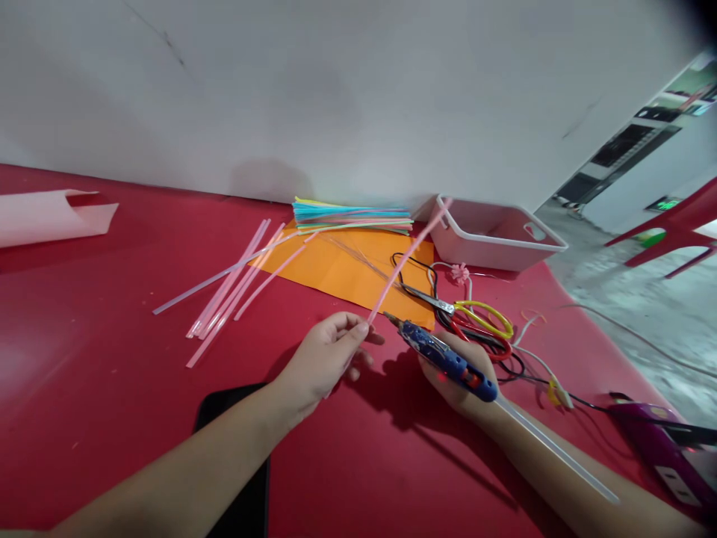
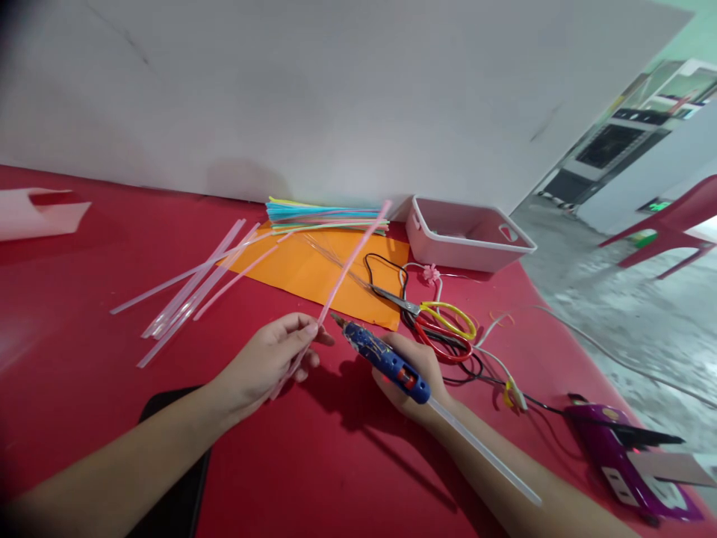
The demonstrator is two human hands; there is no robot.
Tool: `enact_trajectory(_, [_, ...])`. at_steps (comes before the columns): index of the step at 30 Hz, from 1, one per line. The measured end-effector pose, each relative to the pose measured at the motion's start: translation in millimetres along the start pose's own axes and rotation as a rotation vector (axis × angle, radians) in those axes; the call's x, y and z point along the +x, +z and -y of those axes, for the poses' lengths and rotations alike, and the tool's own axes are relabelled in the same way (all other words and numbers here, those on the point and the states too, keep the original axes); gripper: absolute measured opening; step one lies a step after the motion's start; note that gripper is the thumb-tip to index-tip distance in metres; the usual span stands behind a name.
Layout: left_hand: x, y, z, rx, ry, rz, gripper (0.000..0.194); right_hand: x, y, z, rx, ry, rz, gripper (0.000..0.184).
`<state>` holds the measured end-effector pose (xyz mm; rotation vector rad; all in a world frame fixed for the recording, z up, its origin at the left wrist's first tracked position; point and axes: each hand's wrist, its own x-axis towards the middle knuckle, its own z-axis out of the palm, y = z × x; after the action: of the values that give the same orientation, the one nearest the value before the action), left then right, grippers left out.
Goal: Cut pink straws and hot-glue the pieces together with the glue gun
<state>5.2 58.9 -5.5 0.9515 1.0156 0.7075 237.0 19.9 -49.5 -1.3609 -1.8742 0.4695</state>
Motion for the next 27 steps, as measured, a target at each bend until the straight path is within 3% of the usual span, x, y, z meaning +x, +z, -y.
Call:
enact_trajectory(6, [0.2, 2.2, 0.2, -0.061, -0.001, -0.003, 0.007, 0.3, 0.0, -2.4, 0.000, -0.062, 0.040, 0.003])
enact_trajectory(12, [1.7, 2.5, 3.5, -0.092, 0.047, 0.023, 0.012, 3.3, -2.1, 1.6, -0.021, -0.104, 0.089, 0.002])
enact_trajectory(16, [3.6, 0.6, 6.5, -0.082, 0.062, 0.042, 0.016, 4.9, -1.3, 4.3, -0.014, -0.128, 0.069, 0.003])
enact_trajectory(23, [0.1, 0.7, 2.5, -0.052, 0.050, 0.070, 0.006, 4.6, 0.2, 3.6, -0.007, -0.110, 0.038, 0.004])
enact_trajectory(27, [-3.4, 2.0, -2.2, -0.035, 0.037, 0.081, 0.012, 4.6, -0.3, 3.4, -0.006, -0.099, 0.041, 0.005])
